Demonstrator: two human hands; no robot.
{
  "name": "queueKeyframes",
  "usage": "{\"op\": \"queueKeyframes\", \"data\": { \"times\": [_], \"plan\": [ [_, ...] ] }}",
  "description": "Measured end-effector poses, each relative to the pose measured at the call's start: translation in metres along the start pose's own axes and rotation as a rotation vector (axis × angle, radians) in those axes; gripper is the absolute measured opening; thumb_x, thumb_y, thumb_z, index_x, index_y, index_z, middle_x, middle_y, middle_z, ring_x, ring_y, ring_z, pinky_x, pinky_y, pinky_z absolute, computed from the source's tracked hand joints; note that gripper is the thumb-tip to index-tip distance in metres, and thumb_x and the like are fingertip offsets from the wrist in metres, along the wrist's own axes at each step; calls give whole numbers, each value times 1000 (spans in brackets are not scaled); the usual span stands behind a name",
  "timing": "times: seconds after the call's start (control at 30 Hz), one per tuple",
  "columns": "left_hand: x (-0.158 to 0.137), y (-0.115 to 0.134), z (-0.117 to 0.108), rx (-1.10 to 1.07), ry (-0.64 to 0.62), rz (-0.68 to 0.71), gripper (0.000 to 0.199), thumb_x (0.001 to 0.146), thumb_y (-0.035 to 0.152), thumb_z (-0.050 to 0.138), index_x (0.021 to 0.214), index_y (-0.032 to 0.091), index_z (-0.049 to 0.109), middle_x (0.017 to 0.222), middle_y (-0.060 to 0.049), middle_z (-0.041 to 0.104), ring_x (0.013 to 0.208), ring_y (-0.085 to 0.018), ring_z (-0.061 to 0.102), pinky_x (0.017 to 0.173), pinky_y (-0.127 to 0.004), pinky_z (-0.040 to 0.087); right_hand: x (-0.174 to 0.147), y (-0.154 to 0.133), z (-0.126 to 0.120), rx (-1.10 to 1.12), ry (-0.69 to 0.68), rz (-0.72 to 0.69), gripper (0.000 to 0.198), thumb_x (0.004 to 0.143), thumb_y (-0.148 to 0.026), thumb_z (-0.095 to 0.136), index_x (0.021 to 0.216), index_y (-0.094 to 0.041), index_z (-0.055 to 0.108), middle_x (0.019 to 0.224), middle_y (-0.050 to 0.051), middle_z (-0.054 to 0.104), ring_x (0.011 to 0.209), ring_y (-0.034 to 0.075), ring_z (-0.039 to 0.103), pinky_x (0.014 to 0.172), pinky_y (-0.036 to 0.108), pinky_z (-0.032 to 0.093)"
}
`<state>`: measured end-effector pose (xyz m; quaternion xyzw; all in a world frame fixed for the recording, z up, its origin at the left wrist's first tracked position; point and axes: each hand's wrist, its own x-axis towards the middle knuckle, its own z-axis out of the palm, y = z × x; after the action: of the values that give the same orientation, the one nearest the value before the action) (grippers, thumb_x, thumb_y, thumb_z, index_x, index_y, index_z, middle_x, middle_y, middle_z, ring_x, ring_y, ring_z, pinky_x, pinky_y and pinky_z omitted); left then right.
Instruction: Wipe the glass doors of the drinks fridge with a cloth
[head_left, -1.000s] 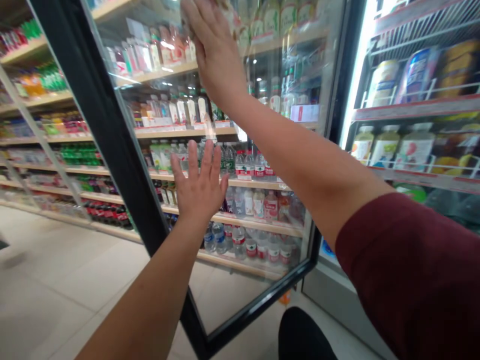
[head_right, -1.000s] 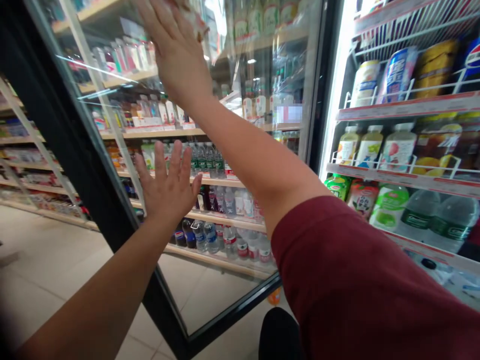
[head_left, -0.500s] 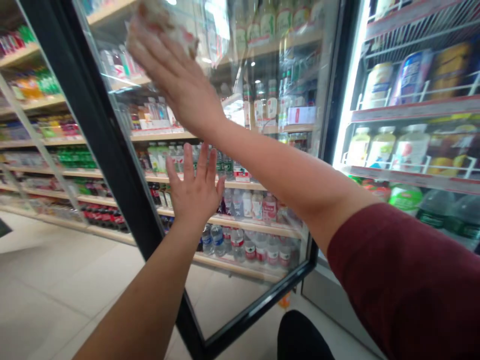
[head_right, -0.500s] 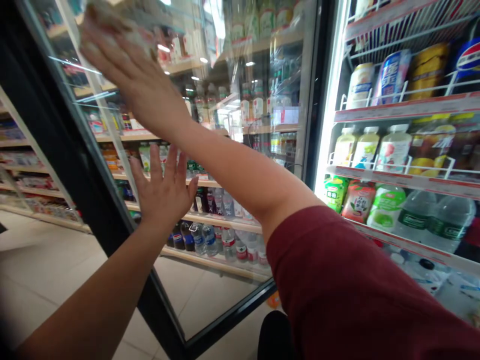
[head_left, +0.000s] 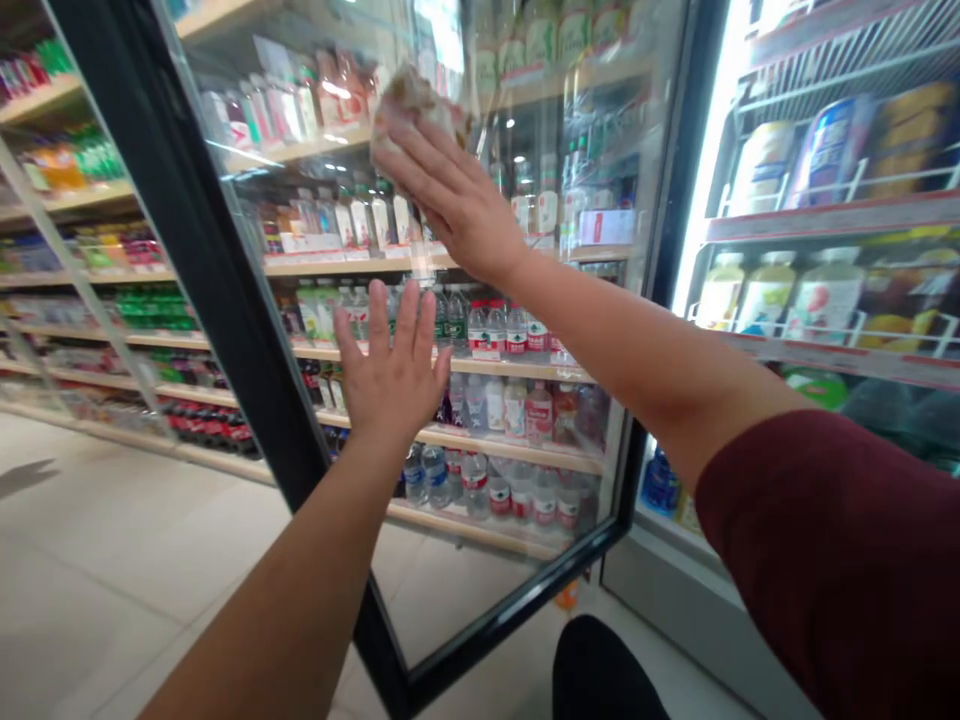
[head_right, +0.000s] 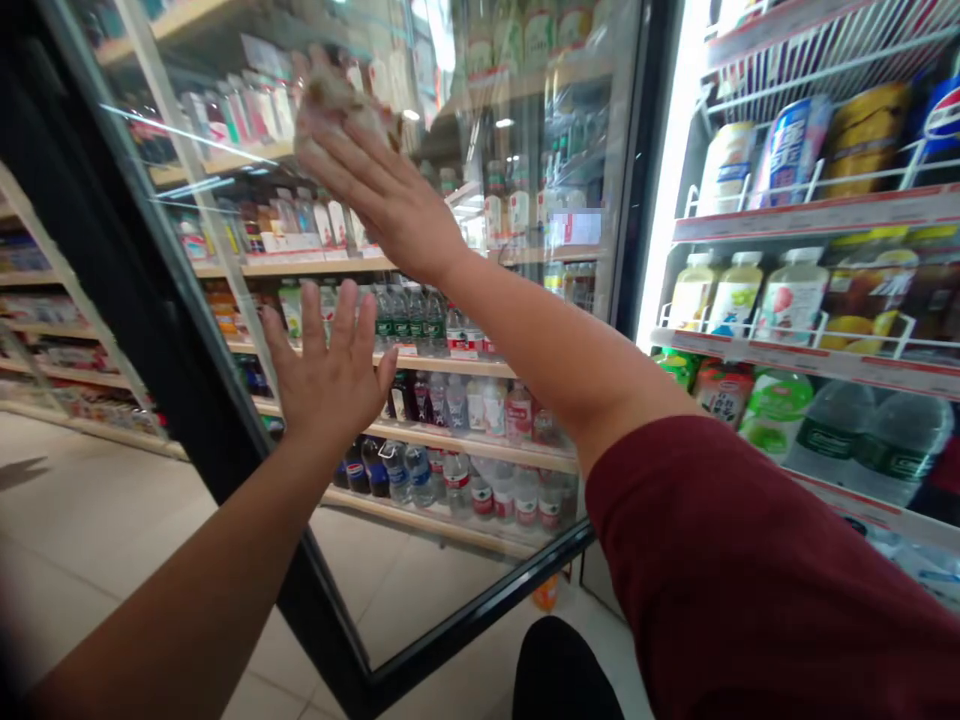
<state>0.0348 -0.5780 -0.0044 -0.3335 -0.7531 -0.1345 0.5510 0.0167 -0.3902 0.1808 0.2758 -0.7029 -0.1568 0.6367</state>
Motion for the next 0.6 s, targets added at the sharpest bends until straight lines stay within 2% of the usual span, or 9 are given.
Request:
{"op": "queueKeyframes", "data": {
  "times": [0.1,0.2,0.23,0.3,0.37,0.4,0.43,0.5,0.6],
  "plan": [
    [0,0,0,-16,-9,-11,70,109,35,49,174,19,28,179,-11,19,167,-39,1,132,-72,-11,-14,14,4,0,57,115,53,112,-23,32,160,-25,54,169,-4,48,164,21,36,142,36,27],
    [0,0,0,-41,3,-7,70,109,35,49,174,20,27,179,-10,18,167,-38,0,132,-71,-13,-40,4,12,33,165,271,57,111,-22,23,159,-23,54,169,0,47,166,19,31,143,37,21],
    [0,0,0,-46,10,-5,70,109,35,49,174,20,27,179,-10,19,167,-38,0,132,-71,-13,-52,-2,14,56,163,271,57,111,-23,23,159,-24,54,170,0,46,167,19,29,143,39,21],
    [0,0,1,-46,20,2,71,109,35,50,174,21,26,179,-11,20,167,-37,0,132,-71,-12,-74,-10,16,100,69,155,56,111,-25,24,159,-25,53,169,-1,46,168,20,25,143,47,22],
    [0,-1,1,-29,15,9,72,108,35,51,174,21,26,179,-11,20,167,-38,0,132,-72,-12,-90,-2,14,105,-15,36,55,111,-26,26,159,-26,53,168,-1,48,168,20,27,142,50,24],
    [-1,-2,1,-20,11,12,72,108,35,52,174,21,26,179,-12,20,167,-38,0,132,-72,-12,-95,7,13,98,-28,26,55,111,-28,26,159,-26,53,168,-1,47,168,20,27,141,50,25],
    [-1,-2,2,-13,8,14,73,108,35,52,174,20,26,179,-12,19,167,-38,-1,132,-73,-12,-99,18,12,89,-19,59,55,111,-29,26,160,-26,52,169,-1,46,168,20,27,141,51,25],
    [0,-3,1,-4,4,13,74,108,35,52,175,20,24,179,-12,17,167,-39,-2,131,-73,-12,-113,35,12,69,60,235,57,111,-29,23,162,-24,50,171,1,43,168,21,26,141,52,25],
    [0,-3,0,-8,-8,7,73,109,36,52,174,20,25,179,-11,17,167,-39,-3,131,-72,-14,-155,28,13,43,154,490,61,111,-29,17,162,-18,49,173,6,41,169,22,24,141,52,23]
  ]
}}
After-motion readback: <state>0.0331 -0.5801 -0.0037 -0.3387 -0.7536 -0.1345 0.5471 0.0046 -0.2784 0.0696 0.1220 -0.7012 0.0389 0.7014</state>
